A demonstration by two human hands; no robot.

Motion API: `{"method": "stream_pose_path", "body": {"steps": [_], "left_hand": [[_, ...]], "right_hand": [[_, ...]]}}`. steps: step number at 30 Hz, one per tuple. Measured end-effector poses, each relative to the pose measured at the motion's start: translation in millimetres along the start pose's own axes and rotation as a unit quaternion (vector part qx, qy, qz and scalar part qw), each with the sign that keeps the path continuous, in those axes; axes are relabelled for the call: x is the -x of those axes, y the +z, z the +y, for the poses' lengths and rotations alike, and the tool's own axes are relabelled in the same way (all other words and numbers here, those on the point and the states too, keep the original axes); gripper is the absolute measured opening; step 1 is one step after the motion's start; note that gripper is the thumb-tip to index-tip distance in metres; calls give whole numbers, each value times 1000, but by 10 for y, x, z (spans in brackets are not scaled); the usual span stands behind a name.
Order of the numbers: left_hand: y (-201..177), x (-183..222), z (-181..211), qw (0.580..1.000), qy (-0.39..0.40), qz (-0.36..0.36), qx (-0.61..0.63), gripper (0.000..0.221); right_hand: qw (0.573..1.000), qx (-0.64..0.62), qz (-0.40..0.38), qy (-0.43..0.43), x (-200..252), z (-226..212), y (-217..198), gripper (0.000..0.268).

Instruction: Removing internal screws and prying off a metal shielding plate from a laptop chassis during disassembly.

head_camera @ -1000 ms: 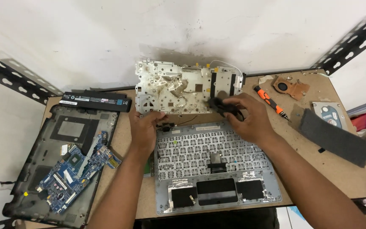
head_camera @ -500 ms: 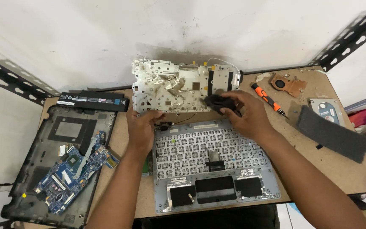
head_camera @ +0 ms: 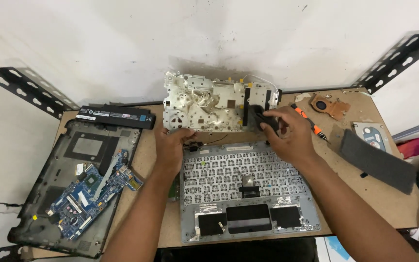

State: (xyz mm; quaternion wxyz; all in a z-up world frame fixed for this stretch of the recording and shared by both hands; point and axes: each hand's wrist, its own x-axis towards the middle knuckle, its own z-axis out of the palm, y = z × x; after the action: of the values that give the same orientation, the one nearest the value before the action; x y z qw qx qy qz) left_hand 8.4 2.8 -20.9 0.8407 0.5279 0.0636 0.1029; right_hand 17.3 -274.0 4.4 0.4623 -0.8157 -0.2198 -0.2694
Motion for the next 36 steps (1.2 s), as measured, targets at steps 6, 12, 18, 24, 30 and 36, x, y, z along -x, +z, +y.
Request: {"method": "stream_pose_path", "body": {"steps": [6,12,18,24,30,36], "left_hand": [[-9,-9,-75,999,14,0,44,31],[-277,-216,-485,1000,-3,-30,-7,48],[-81,-71,-181,999,12,-35,11,37],[-108,-102,-224,1000,3,-28,-9,60],[-181,-185,-358,1000,-8,-18,13,90],[-259,-223,-437,1000,-28,-6,8,88]], "right_hand": [[999,-11,-34,-36,-18,-179,67,17],[993,1,-118,31,-212,-413,-4,29],[988,24,-144,55,-453,-457,64,26],[949,91,-259,154,-822,-752,-12,30],[923,111,-317,186,-996,-527,-126,26],[941,110,-249,201,-983,-250,-171,20]]}}
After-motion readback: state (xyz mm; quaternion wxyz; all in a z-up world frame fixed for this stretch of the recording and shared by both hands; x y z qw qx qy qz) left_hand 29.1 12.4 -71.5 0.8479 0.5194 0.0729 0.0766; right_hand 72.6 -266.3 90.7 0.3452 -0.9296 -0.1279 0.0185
